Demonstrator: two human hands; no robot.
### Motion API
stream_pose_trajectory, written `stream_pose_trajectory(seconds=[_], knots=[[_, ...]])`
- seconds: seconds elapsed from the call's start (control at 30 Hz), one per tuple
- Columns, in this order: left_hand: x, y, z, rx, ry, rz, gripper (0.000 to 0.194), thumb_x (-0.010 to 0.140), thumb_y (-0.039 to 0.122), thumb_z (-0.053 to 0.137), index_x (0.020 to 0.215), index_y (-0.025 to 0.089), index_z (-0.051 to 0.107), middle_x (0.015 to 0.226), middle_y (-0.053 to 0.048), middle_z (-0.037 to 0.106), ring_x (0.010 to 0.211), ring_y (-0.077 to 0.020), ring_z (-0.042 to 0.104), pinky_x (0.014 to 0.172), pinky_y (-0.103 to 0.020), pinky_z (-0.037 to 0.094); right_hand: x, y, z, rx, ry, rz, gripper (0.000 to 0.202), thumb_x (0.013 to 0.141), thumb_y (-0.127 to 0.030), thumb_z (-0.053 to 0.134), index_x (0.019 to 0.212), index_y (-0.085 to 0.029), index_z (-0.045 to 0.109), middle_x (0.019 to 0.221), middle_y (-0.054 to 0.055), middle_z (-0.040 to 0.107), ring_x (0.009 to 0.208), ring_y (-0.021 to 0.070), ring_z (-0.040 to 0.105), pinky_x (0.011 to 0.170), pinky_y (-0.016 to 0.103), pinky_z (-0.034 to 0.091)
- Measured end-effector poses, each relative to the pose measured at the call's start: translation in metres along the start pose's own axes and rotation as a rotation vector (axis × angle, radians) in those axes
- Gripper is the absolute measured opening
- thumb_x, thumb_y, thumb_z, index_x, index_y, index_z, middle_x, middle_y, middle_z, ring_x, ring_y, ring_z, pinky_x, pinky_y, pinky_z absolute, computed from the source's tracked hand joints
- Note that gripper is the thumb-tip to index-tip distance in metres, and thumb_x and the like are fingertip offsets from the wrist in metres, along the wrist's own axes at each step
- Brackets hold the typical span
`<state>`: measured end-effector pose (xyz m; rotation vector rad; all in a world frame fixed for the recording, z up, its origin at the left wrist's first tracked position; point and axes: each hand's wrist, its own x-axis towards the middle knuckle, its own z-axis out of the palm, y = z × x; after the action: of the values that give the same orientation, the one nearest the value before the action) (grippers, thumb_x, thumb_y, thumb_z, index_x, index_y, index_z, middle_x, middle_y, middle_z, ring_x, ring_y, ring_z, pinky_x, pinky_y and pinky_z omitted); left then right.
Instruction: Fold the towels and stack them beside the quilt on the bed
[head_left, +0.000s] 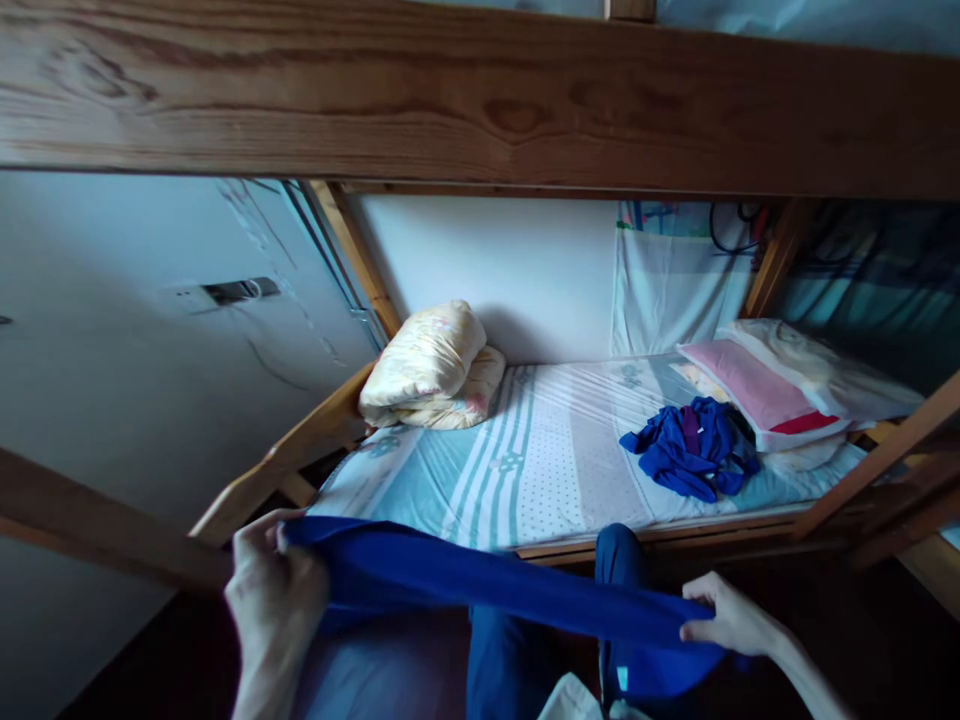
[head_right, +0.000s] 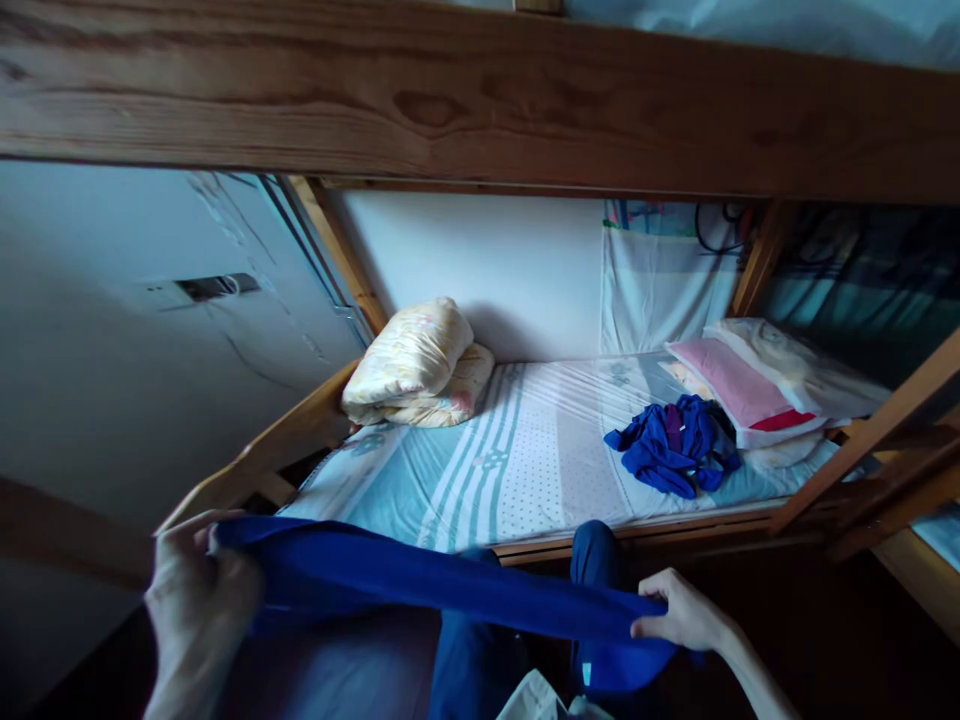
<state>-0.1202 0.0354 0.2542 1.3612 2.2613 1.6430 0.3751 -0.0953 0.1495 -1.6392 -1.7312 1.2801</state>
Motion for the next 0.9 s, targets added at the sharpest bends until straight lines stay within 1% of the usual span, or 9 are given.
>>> stream_pose_trajectory(seconds=[0.1, 0.17, 0.27, 0.37, 0.47, 0.53, 0.7, 0.8, 0.9], knots=[[0.002, -0.006, 0.001, -0.047, -0.085, -0.012, 0.034, 0.068, 0.050, 0.045, 0.085, 0.026, 0.060, 0.066, 0.001, 0.056, 0.047, -0.0145, 0.045, 0.044, -0.025, 0.034, -0.011, 0.009, -0.001, -0.084, -0.142, 0.155, 0.039, 0.061, -0.047, 0.086, 0.068, -0.017, 0.061, 0.064, -0.007, 0.049, 0.066, 0.0105, 0.042, 0.061, 0.022, 0.032], [0.002, -0.010, 0.001, -0.091, -0.174, 0.010, 0.037, 0.064, 0.055, 0.048, 0.081, 0.025, 0.062, 0.064, 0.002, 0.058, 0.046, -0.0136, 0.044, 0.042, -0.024, 0.034, -0.017, 0.022, 0.001, -0.120, -0.151, 0.203, 0.029, 0.061, -0.037, 0.084, 0.077, -0.018, 0.069, 0.071, -0.005, 0.058, 0.070, 0.0127, 0.049, 0.064, 0.023, 0.038], [-0.001, -0.017, 0.001, -0.128, -0.314, -0.002, 0.043, 0.058, 0.063, 0.061, 0.078, 0.024, 0.063, 0.063, 0.002, 0.062, 0.048, -0.0139, 0.049, 0.043, -0.024, 0.039, -0.022, 0.040, 0.001, -0.122, -0.032, 0.201, 0.028, 0.069, -0.039, 0.076, 0.090, -0.020, 0.074, 0.086, 0.001, 0.068, 0.080, 0.0180, 0.059, 0.075, 0.027, 0.048], [-0.007, -0.026, 0.000, -0.162, -0.407, -0.055, 0.054, 0.052, 0.068, 0.074, 0.083, 0.024, 0.067, 0.068, 0.002, 0.067, 0.053, -0.0155, 0.056, 0.045, -0.023, 0.045, -0.020, 0.048, -0.004, -0.103, 0.101, 0.149, 0.031, 0.083, -0.050, 0.063, 0.089, -0.021, 0.072, 0.087, 0.004, 0.071, 0.085, 0.0214, 0.066, 0.081, 0.030, 0.051], [-0.010, -0.038, -0.004, -0.211, -0.380, -0.117, 0.066, 0.051, 0.076, 0.077, 0.092, 0.024, 0.072, 0.081, -0.001, 0.073, 0.055, -0.0147, 0.057, 0.046, -0.023, 0.046, -0.013, 0.050, -0.010, -0.103, 0.215, 0.104, 0.038, 0.090, -0.058, 0.054, 0.085, -0.022, 0.065, 0.079, 0.003, 0.071, 0.079, 0.0212, 0.067, 0.079, 0.031, 0.052], [-0.011, -0.045, -0.008, -0.238, -0.339, -0.155, 0.071, 0.049, 0.079, 0.078, 0.091, 0.023, 0.073, 0.079, -0.001, 0.073, 0.054, -0.0137, 0.056, 0.047, -0.023, 0.046, -0.008, 0.049, -0.013, -0.094, 0.309, 0.076, 0.043, 0.091, -0.064, 0.052, 0.083, -0.023, 0.061, 0.072, 0.001, 0.068, 0.070, 0.0194, 0.064, 0.073, 0.029, 0.051], [-0.007, -0.059, -0.017, -0.311, -0.245, -0.174, 0.067, 0.047, 0.075, 0.083, 0.085, 0.021, 0.073, 0.071, -0.001, 0.070, 0.062, -0.0159, 0.057, 0.055, -0.024, 0.049, 0.001, 0.039, -0.026, -0.006, 0.463, 0.008, 0.056, 0.081, -0.079, 0.059, 0.078, -0.023, 0.056, 0.059, -0.003, 0.054, 0.056, 0.0144, 0.053, 0.059, 0.025, 0.045], [-0.003, -0.068, -0.019, -0.287, -0.180, -0.230, 0.068, 0.042, 0.072, 0.082, 0.084, 0.019, 0.073, 0.065, 0.001, 0.065, 0.056, -0.0132, 0.050, 0.048, -0.022, 0.040, -0.002, 0.027, -0.040, -0.007, 0.336, 0.052, 0.053, 0.071, -0.072, 0.074, 0.070, -0.022, 0.056, 0.051, -0.008, 0.041, 0.050, 0.0107, 0.042, 0.052, 0.022, 0.037], [0.002, -0.078, -0.019, -0.296, -0.111, -0.256, 0.066, 0.045, 0.071, 0.078, 0.085, 0.019, 0.073, 0.066, 0.001, 0.063, 0.056, -0.0119, 0.047, 0.047, -0.021, 0.035, -0.012, 0.018, -0.051, -0.051, 0.103, 0.117, 0.037, 0.062, -0.050, 0.086, 0.070, -0.020, 0.065, 0.058, -0.005, 0.055, 0.058, 0.0124, 0.049, 0.057, 0.023, 0.039]])
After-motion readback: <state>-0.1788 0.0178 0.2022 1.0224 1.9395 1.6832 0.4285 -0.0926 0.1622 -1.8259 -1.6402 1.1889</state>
